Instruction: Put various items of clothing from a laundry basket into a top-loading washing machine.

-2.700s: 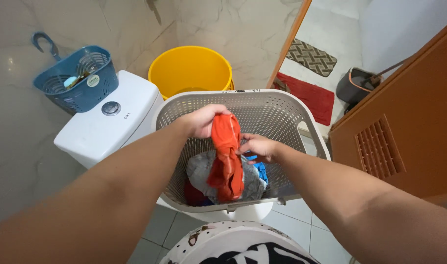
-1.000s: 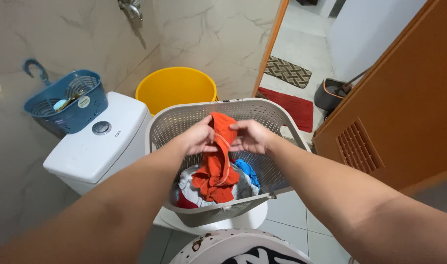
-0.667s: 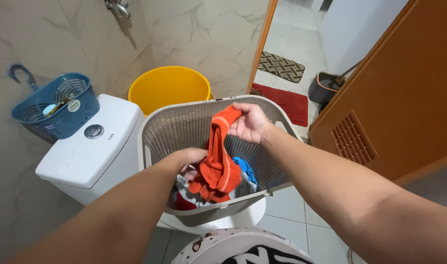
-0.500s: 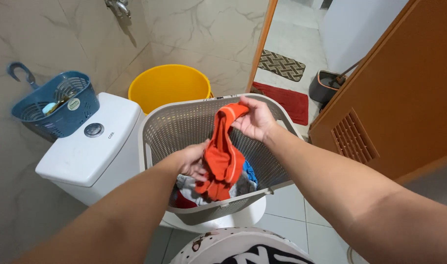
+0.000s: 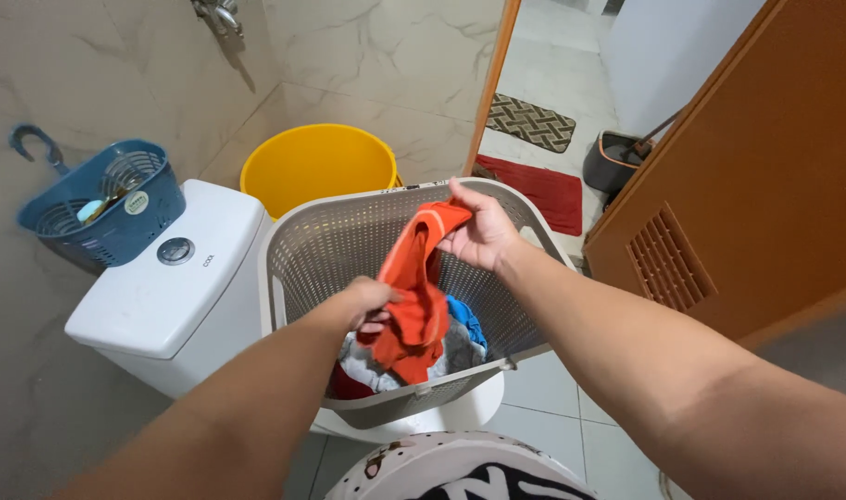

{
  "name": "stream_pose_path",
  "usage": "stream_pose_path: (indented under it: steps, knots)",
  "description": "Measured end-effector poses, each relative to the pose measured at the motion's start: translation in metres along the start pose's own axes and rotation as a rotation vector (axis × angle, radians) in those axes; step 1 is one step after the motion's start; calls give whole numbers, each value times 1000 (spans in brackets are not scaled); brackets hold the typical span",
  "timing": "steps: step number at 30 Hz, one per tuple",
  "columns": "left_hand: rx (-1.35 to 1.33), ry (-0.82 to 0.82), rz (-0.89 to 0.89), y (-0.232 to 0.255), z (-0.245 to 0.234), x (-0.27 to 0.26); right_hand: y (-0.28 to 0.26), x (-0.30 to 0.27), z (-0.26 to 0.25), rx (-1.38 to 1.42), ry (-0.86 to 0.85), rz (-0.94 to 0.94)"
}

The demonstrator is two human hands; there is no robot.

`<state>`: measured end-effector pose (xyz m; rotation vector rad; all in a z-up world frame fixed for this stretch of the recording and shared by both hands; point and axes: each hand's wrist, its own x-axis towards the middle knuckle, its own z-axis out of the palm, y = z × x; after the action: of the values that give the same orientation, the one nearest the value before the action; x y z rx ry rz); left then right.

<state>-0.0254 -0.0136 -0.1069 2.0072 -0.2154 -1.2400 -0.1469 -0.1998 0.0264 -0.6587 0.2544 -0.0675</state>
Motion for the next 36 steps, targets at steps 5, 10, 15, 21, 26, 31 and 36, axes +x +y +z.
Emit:
stream_pose_path:
  steps: [5, 10, 15, 21, 26, 31, 36]
  knots:
    - [-284, 275, -121, -23, -28, 35, 1, -4, -19, -80, 174, -81]
    - [-467, 388, -19, -5, -41, 1, 6, 0, -51, -136, 284, -126]
    - [-928, 27, 45, 35, -40, -26, 11, -6, -49, -291, 379, -30]
    - [-1072, -163, 131, 71, -11, -61, 23, -28, -10, -344, -107, 357]
    - [-1152, -248, 370, 66, -8, -57, 43, -30, -5, -473, -40, 481]
    - [-1170, -332, 517, 74, -13, -78, 55, -11, -73, -681, 331, 593]
    - [-1011, -656, 617, 102, -12, -105, 48, -64, 4, -867, 328, 385]
